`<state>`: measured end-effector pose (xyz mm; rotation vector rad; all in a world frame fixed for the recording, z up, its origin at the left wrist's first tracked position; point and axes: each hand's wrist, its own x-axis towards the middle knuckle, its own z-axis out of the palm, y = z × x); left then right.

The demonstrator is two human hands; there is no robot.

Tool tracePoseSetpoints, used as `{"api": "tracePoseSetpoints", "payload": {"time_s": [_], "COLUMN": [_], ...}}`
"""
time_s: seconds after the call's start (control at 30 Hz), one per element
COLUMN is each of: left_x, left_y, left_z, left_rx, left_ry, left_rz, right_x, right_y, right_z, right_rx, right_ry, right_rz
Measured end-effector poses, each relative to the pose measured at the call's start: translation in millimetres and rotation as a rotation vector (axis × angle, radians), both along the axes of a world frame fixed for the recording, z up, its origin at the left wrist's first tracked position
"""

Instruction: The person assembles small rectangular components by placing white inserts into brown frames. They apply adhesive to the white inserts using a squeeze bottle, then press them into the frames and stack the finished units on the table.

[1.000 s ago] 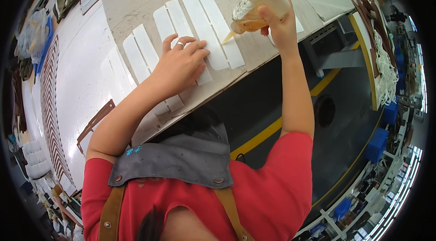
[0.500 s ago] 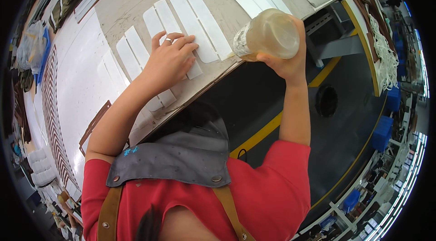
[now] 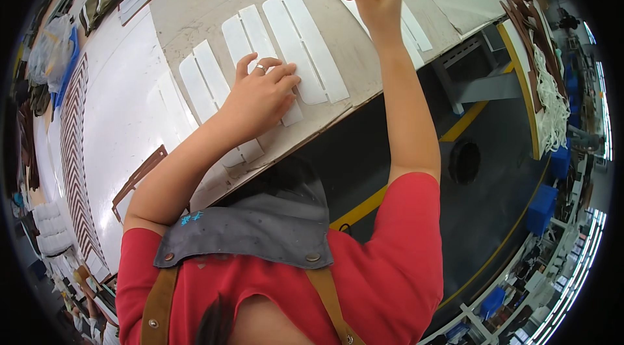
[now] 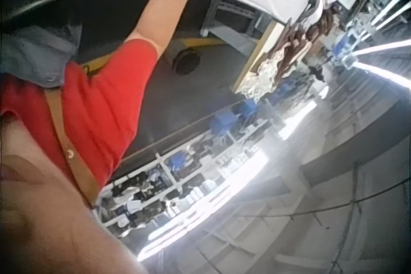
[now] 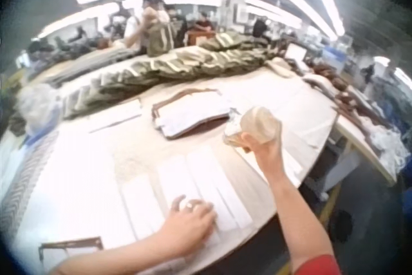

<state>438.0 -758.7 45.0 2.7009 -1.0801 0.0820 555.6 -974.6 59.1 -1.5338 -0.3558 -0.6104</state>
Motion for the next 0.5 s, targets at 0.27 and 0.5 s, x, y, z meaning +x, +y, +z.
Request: {"api": "tracePoseSetpoints", "payload": {"time_s": [0.27,0.5], "left_x": [-0.2,0.9], "left_y": [0.7,0.3], "left_z": [-0.7,0.6], "left_rx": [-0.020,0.003], "left_ry": [0.012,0.025], "left_rz": [0.013,0.007], "right_x": [31.0,38.2], "right_y": [24.4,8.4], "right_z": [-5.4,-6.4], "right_rx": [-0.129,-0.110], "right_ry": [0.099,0.114], "right_rz": [-0.006,-0.034]}}
